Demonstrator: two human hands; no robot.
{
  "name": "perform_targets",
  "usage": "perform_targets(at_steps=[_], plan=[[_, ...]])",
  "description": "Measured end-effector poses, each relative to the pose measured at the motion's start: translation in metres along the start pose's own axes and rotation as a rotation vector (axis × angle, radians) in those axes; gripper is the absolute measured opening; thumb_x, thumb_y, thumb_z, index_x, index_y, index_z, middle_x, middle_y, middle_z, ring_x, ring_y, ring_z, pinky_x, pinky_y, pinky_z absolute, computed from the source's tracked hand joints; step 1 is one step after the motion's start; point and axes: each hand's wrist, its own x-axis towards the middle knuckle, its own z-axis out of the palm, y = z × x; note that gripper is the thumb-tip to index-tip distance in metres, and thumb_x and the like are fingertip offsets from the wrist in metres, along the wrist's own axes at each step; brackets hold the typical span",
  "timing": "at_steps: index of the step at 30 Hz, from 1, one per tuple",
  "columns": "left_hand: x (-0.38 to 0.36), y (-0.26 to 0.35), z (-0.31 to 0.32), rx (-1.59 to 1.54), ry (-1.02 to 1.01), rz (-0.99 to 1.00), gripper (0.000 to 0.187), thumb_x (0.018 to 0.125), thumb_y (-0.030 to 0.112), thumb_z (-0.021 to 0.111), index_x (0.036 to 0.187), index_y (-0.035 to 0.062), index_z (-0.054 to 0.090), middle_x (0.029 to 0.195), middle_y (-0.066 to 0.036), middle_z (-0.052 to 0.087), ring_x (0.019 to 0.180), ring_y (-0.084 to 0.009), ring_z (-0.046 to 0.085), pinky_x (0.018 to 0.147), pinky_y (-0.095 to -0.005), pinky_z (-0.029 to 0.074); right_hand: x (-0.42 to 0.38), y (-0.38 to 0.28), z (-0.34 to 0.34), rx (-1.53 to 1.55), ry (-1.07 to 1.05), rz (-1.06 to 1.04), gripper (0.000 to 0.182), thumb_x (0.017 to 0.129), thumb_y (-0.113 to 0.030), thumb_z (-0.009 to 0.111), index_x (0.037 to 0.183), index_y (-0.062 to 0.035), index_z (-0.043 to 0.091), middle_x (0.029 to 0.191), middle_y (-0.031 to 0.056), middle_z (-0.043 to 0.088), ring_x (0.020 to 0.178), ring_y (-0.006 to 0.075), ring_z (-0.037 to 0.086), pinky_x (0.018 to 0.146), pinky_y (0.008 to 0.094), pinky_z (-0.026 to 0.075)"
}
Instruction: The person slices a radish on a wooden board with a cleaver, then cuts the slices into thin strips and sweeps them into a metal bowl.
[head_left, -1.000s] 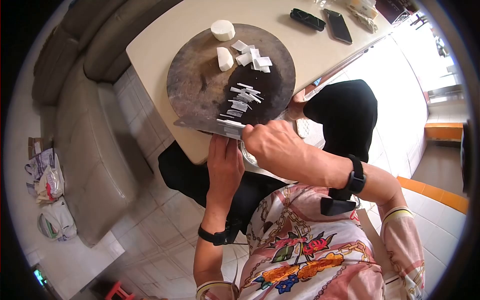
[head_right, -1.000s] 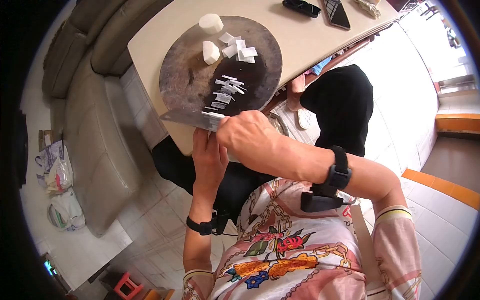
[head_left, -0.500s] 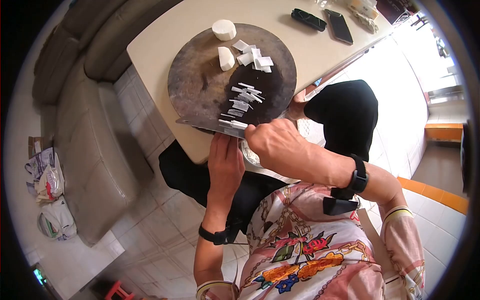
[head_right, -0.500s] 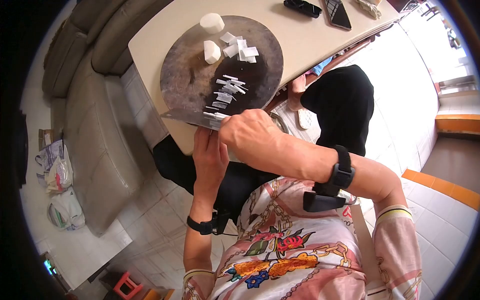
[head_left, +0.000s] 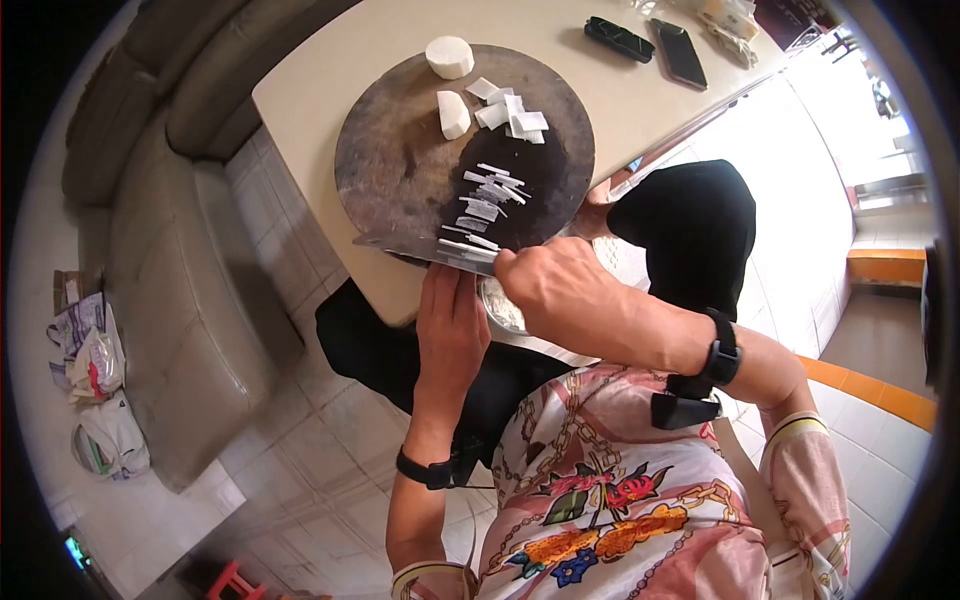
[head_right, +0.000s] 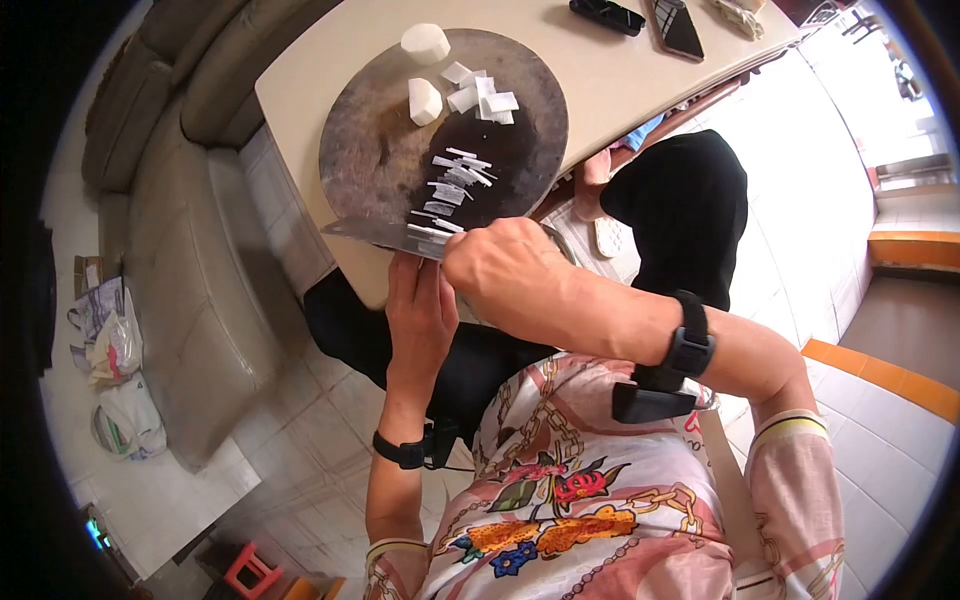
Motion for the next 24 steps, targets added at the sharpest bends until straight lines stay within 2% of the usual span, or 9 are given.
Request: perform_targets(at_steps=[4,11,21,23,24], plan=[[-0.001,0.001,0.0,0.015,-0.017,-0.01,0.033,0.084,-0.005,0.054,0.116,-0.0086,0.055,0.119,-0.023,0.052,0.111,-0.0426,0.052,0.094,-0.0486,0.047,0.007,0.007,0.007,0.015,0.09,-0.013,0.01,0.069,0.002,0.056,0.078,0.0061,0.054,0.059,0.021,0.058,0.058,0.0395,0.061,0.052,0.0463,0.047],[-0.002,-0.002,0.003,-0.024,0.007,-0.023,0.038,0.081,-0.01,0.055,0.119,-0.0068,0.055,0.12,-0.02,0.053,0.111,-0.0408,0.052,0.09,-0.0466,0.047,-0.01,0.005,-0.009,-0.003,-0.01,0.001,0.012,0.067,0.002,0.058,0.078,0.006,0.055,0.059,0.0209,0.058,0.058,0.0393,0.061,0.05,0.0444,0.047],[-0.003,-0.002,0.0,0.0,-0.004,-0.005,0.038,0.079,-0.008,0.054,0.117,-0.0084,0.055,0.122,-0.02,0.051,0.113,-0.0404,0.052,0.095,-0.0464,0.047,0.0,0.013,0.001,0.033,0.077,-0.022,0.012,0.067,0.002,0.058,0.078,0.0051,0.055,0.056,0.02,0.056,0.056,0.0394,0.06,0.049,0.045,0.047],[-0.004,-0.003,0.002,0.008,-0.003,-0.006,0.04,0.078,-0.008,0.055,0.118,-0.0086,0.054,0.123,-0.02,0.051,0.113,-0.04,0.052,0.095,-0.0461,0.046,-0.007,0.011,-0.006,0.035,-0.003,0.055,0.008,0.062,-0.004,0.063,0.067,0.0018,0.06,0.065,0.0211,0.061,0.063,0.038,0.064,0.057,0.0439,0.051],[-0.003,-0.004,0.002,0.004,-0.004,-0.002,0.04,0.078,-0.008,0.055,0.118,-0.0086,0.054,0.123,-0.02,0.051,0.113,-0.04,0.052,0.095,-0.0461,0.046,-0.008,0.011,-0.009,0.033,-0.001,0.06,0.008,0.062,-0.004,0.063,0.067,0.0018,0.06,0.065,0.0211,0.061,0.063,0.038,0.064,0.057,0.0439,0.051]])
